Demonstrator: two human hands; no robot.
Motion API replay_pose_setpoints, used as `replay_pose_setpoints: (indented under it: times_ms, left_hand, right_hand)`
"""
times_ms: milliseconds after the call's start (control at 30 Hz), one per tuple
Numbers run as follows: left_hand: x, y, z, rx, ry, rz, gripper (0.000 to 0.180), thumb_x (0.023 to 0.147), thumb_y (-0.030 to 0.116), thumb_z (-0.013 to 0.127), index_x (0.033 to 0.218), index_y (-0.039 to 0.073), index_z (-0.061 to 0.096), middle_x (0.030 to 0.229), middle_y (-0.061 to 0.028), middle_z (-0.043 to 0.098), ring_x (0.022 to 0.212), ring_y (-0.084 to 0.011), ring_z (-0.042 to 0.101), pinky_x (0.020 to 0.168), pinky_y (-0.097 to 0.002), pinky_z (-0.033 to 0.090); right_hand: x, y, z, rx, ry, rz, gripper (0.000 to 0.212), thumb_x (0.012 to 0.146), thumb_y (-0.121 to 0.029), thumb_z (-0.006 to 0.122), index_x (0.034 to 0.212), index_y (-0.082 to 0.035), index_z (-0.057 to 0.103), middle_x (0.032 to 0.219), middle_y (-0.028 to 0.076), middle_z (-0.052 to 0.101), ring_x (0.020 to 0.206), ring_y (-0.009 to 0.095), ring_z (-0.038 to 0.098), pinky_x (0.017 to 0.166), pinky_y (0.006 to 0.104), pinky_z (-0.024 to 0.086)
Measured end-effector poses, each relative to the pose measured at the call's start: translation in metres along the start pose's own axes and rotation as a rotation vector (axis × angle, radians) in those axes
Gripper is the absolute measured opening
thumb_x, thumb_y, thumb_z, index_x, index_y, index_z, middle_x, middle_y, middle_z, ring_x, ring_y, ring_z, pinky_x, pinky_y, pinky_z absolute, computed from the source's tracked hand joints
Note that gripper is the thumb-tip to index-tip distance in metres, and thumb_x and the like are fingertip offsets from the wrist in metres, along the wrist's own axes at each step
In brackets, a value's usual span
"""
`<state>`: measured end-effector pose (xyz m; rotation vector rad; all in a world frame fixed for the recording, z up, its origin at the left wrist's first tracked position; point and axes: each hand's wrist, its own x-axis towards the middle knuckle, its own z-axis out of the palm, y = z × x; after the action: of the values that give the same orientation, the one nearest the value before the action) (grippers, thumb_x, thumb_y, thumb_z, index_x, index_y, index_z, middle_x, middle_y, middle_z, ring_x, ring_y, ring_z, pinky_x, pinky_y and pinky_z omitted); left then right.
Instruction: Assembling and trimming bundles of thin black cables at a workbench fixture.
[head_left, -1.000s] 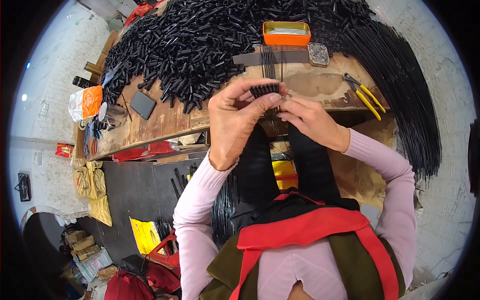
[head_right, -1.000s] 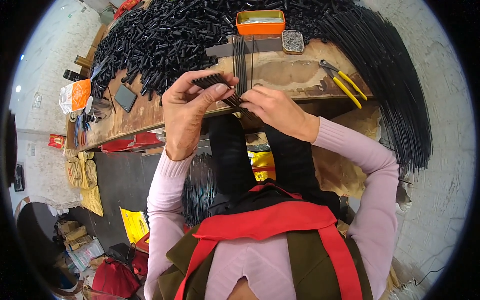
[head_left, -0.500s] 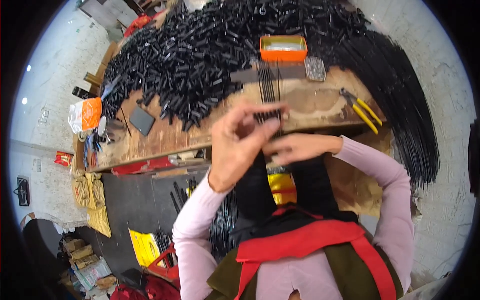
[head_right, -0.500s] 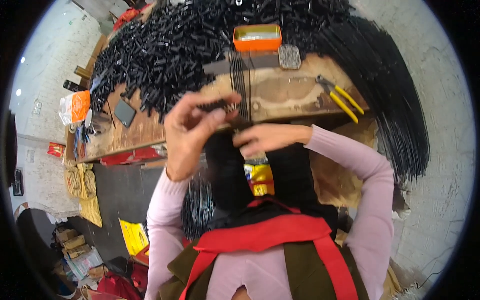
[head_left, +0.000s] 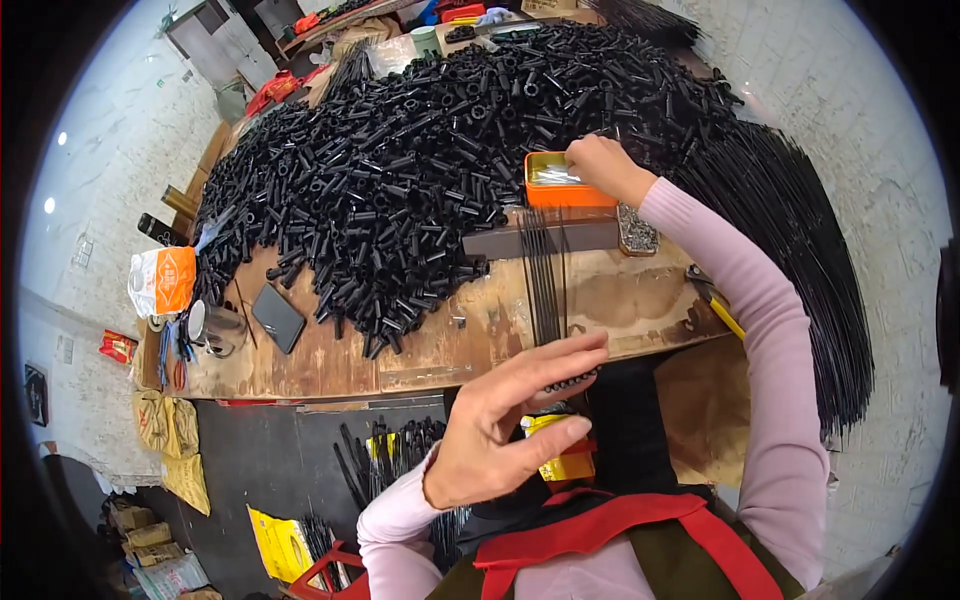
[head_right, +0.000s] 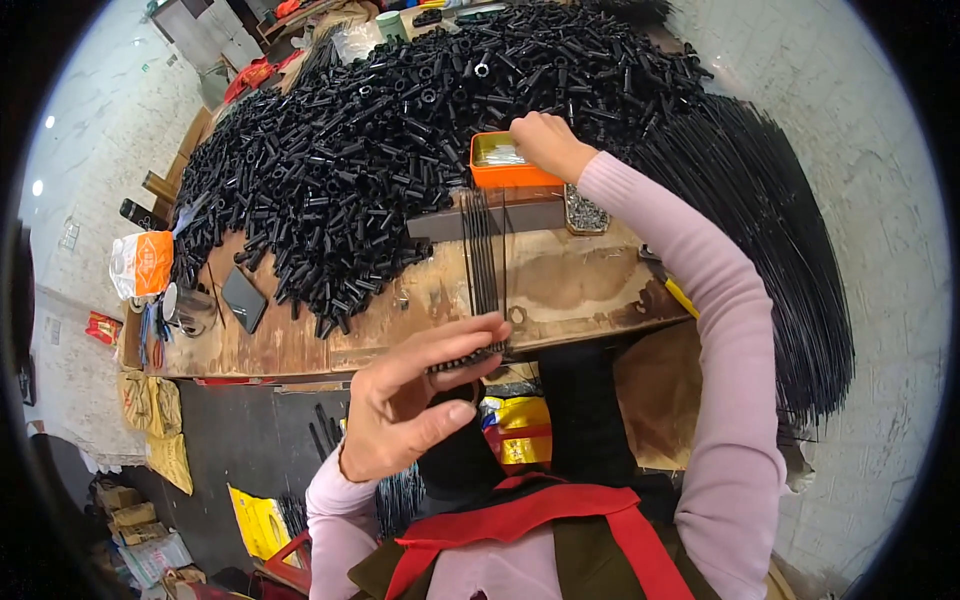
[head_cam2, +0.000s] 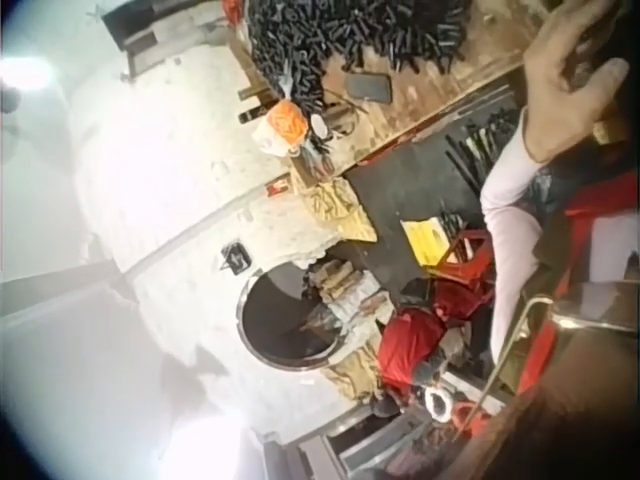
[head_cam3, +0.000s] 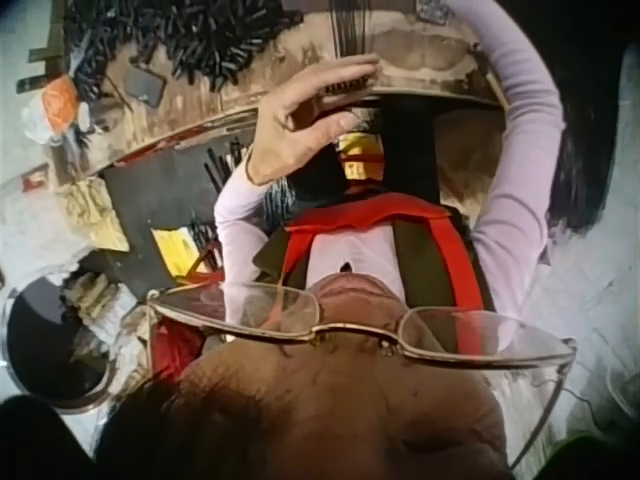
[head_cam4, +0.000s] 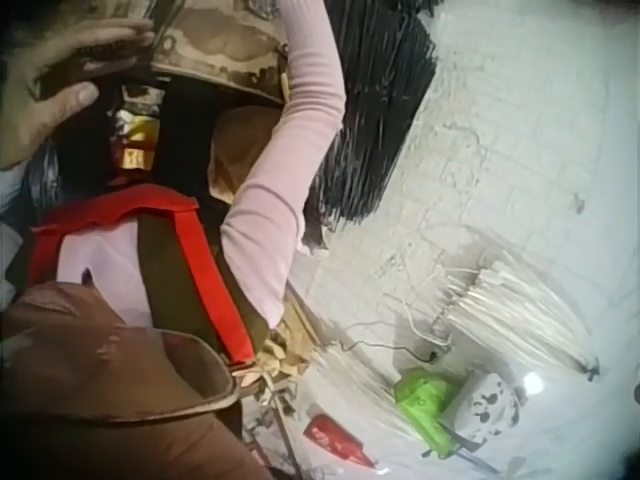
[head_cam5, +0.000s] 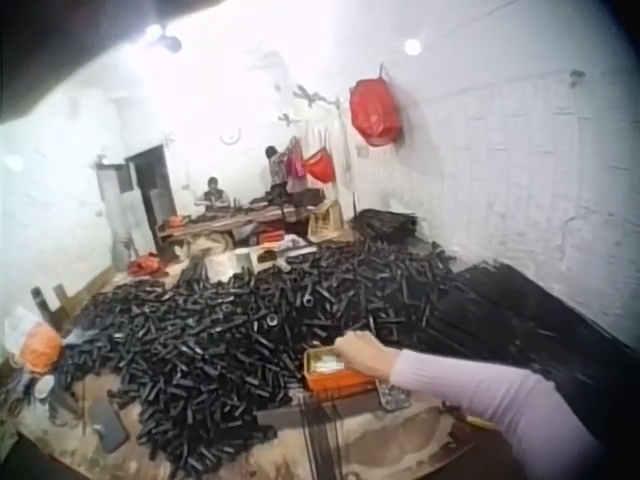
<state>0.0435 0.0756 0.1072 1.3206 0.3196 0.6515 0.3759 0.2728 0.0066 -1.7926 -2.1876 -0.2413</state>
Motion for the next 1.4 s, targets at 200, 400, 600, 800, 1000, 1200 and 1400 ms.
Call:
replay_pose_setpoints:
  times_ms: [200, 400, 600, 800, 1000, 1200, 1400]
  left_hand:
    - [-0.002, -0.001, 0.004, 0.001, 0.031, 0.057, 0.046, 0.090, 0.004, 0.064, 0.133, -0.004, 0.051, 0.140, -0.0214, 0.046, 0.133, -0.0328, 0.045, 0.110, -0.0480, 0.039]
    - [0.002, -0.001, 0.015, 0.048, 0.166, 0.110, 0.040, 0.092, 0.001, 0.060, 0.130, -0.008, 0.053, 0.127, -0.0171, 0.058, 0.117, -0.0220, 0.057, 0.104, -0.0387, 0.047]
    - [0.006, -0.006, 0.006, 0.208, 0.259, 0.076, 0.037, 0.090, -0.002, 0.060, 0.126, -0.006, 0.057, 0.105, -0.0097, 0.066, 0.100, -0.0140, 0.064, 0.094, -0.0340, 0.055]
    - [0.003, -0.004, 0.010, 0.001, 0.286, 0.140, 0.041, 0.092, 0.001, 0.061, 0.131, -0.006, 0.053, 0.106, -0.0120, 0.067, 0.107, -0.0185, 0.065, 0.094, -0.0357, 0.055]
    - [0.003, -0.005, 0.002, 0.012, 0.291, 0.122, 0.027, 0.094, 0.001, 0.060, 0.119, -0.006, 0.061, 0.106, -0.0135, 0.068, 0.100, -0.0193, 0.067, 0.089, -0.0348, 0.059]
    - [0.005, -0.005, 0.002, -0.020, 0.317, 0.140, 0.022, 0.093, 0.002, 0.061, 0.114, -0.006, 0.063, 0.102, -0.0124, 0.069, 0.095, -0.0168, 0.067, 0.085, -0.0330, 0.060]
    - [0.004, -0.007, 0.000, -0.010, 0.318, 0.150, 0.021, 0.094, 0.003, 0.060, 0.113, -0.005, 0.064, 0.100, -0.0109, 0.069, 0.092, -0.0144, 0.066, 0.084, -0.0321, 0.060]
  right_hand:
    - [0.005, 0.005, -0.008, 0.146, -0.072, -0.032, 0.011, 0.074, -0.010, 0.066, 0.079, -0.001, 0.071, 0.078, 0.022, 0.068, 0.076, 0.039, 0.068, 0.070, 0.0462, 0.055]
    - [0.007, 0.010, -0.013, 0.105, -0.121, 0.033, 0.017, 0.070, -0.014, 0.070, 0.083, -0.004, 0.074, 0.083, 0.018, 0.070, 0.079, 0.035, 0.068, 0.072, 0.0406, 0.054]
    - [-0.012, -0.008, -0.063, 0.178, -0.089, 0.073, 0.018, 0.073, -0.015, 0.069, 0.086, -0.004, 0.074, 0.082, 0.016, 0.071, 0.078, 0.031, 0.070, 0.072, 0.0382, 0.055]
    - [-0.129, -0.135, -0.170, 0.511, 0.332, -0.281, 0.032, 0.082, -0.001, 0.062, 0.113, -0.003, 0.063, 0.087, 0.014, 0.062, 0.070, 0.025, 0.062, 0.062, 0.0332, 0.050]
    - [-0.187, -0.182, -0.205, 0.109, 0.270, -0.409, 0.055, 0.079, 0.002, 0.062, 0.132, -0.014, 0.059, 0.080, 0.007, 0.052, 0.065, 0.023, 0.054, 0.057, 0.0342, 0.045]
    - [-0.192, -0.187, -0.200, 0.008, 0.211, -0.359, 0.066, 0.080, 0.002, 0.059, 0.142, -0.018, 0.051, 0.078, 0.007, 0.044, 0.069, 0.022, 0.051, 0.059, 0.0333, 0.044]
    - [-0.197, -0.195, -0.197, -0.031, 0.153, -0.295, 0.069, 0.082, 0.002, 0.056, 0.147, -0.018, 0.045, 0.080, 0.008, 0.043, 0.070, 0.023, 0.051, 0.062, 0.0350, 0.046]
